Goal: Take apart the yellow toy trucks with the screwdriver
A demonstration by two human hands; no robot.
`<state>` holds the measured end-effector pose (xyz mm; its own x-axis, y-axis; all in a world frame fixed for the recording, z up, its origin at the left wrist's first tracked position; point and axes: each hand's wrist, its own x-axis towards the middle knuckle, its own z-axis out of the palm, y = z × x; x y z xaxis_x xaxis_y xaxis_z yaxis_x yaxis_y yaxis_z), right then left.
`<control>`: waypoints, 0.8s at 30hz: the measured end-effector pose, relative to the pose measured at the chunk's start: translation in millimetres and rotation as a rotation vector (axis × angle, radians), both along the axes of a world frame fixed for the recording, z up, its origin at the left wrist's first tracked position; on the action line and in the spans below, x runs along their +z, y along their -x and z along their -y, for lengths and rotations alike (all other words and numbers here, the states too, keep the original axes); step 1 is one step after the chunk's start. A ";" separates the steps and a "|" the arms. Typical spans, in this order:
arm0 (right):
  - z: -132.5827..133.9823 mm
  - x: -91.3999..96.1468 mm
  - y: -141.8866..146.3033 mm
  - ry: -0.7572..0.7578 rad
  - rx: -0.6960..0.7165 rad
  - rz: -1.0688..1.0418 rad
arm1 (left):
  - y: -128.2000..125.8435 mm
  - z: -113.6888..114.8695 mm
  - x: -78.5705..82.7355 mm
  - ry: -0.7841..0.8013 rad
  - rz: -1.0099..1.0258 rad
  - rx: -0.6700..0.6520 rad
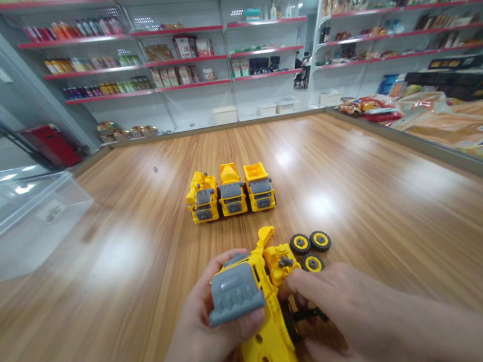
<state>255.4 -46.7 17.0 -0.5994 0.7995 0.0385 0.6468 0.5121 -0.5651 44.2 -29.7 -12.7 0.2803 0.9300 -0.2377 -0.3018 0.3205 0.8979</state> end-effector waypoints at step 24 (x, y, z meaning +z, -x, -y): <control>4.1 -6.5 -3.8 -0.259 -0.025 -0.182 | 2.3 -2.8 0.4 0.024 -0.006 0.013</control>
